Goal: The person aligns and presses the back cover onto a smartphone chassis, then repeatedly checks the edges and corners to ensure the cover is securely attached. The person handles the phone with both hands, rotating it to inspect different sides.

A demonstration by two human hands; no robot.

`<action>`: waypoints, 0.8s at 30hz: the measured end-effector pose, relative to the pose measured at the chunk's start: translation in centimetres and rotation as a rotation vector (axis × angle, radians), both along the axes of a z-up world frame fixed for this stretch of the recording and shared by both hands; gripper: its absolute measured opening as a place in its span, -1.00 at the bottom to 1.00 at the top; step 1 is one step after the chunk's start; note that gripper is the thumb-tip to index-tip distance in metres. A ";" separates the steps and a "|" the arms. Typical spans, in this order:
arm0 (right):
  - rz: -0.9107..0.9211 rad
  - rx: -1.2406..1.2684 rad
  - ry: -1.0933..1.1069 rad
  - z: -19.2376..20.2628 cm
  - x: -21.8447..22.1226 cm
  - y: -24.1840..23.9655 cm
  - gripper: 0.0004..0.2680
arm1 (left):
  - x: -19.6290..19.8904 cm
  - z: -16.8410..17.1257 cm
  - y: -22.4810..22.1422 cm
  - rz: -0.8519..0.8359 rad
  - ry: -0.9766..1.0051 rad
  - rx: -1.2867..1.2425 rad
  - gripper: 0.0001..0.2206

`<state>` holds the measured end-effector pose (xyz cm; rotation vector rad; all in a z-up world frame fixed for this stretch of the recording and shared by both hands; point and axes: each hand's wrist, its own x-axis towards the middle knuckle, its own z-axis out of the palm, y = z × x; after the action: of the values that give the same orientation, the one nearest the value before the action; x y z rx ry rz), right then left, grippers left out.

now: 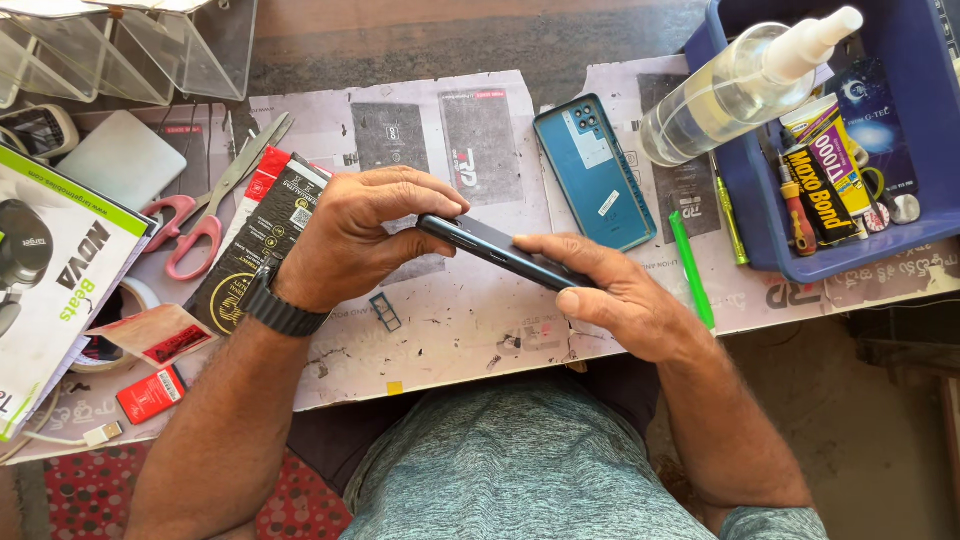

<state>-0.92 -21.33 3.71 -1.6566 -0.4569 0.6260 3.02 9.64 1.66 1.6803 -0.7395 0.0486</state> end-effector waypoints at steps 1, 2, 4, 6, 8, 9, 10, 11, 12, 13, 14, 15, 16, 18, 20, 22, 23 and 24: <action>-0.009 0.016 0.000 -0.1 -0.1 0.1 -0.54 | 0.0 -0.2 -0.2 0.016 -0.026 -0.016 -0.66; -0.019 0.033 0.000 -0.2 -0.3 0.3 -0.53 | -0.1 -0.3 -0.3 0.033 -0.053 -0.033 -0.63; -0.076 0.046 -0.023 -0.3 -0.6 0.8 -0.51 | -0.7 -0.2 -1.3 0.171 0.215 -0.082 -0.38; -0.122 0.046 -0.080 -0.4 -0.6 1.4 -0.50 | -1.0 0.1 -2.4 0.172 0.477 -0.253 -0.19; -0.157 0.030 -0.169 -0.5 -0.4 2.0 -0.50 | -1.0 0.2 -3.5 0.027 0.730 -0.542 -0.09; -0.174 0.034 -0.197 -0.5 -0.4 2.3 -0.50 | -1.3 0.3 -3.9 0.007 0.731 -0.567 -0.04; -0.191 0.037 -0.226 -0.6 -0.4 2.5 -0.50 | -1.5 0.2 -4.3 -0.012 0.731 -0.592 0.01; -0.209 0.040 -0.250 -0.6 -0.5 2.8 -0.51 | -1.7 0.2 -4.6 -0.033 0.735 -0.618 0.06; -0.215 0.040 -0.249 -0.7 -0.4 3.0 -0.50 | -1.6 0.0 -4.9 -0.008 0.691 -0.556 0.09; -0.222 0.038 -0.246 -0.7 -0.4 3.1 -0.50 | -1.5 -0.2 -5.3 0.015 0.649 -0.494 0.12; -0.230 0.037 -0.243 -0.7 -0.5 3.2 -0.50 | -1.4 -0.4 -5.6 0.039 0.606 -0.433 0.14; -0.227 0.015 -0.267 -0.7 -0.5 3.4 -0.50 | -1.4 -0.7 -5.9 0.026 0.618 -0.467 0.15; -0.225 -0.008 -0.292 -0.7 -0.6 3.6 -0.50 | -1.3 -0.9 -6.2 0.013 0.629 -0.501 0.16; -0.224 -0.048 -0.317 -0.6 -0.7 3.8 -0.50 | -1.3 -1.3 -6.5 0.000 0.641 -0.540 0.17; -0.226 -0.083 -0.323 -0.4 -0.8 3.8 -0.50 | -1.2 -1.6 -6.5 0.000 0.640 -0.550 0.18; -0.228 -0.141 -0.357 -0.3 -0.8 3.9 -0.50 | -1.2 -1.8 -6.4 0.009 0.655 -0.567 0.17; -0.228 -0.170 -0.374 -0.3 -0.8 4.0 -0.50 | -1.1 -1.9 -6.4 0.014 0.661 -0.576 0.17; -0.229 -0.178 -0.391 -0.4 -0.8 4.1 -0.50 | -1.0 -2.0 -6.3 0.013 0.643 -0.570 0.16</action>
<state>-1.69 -17.25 3.35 -1.9772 -0.4906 0.1737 2.00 3.33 -0.32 1.0559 -0.1921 -0.2425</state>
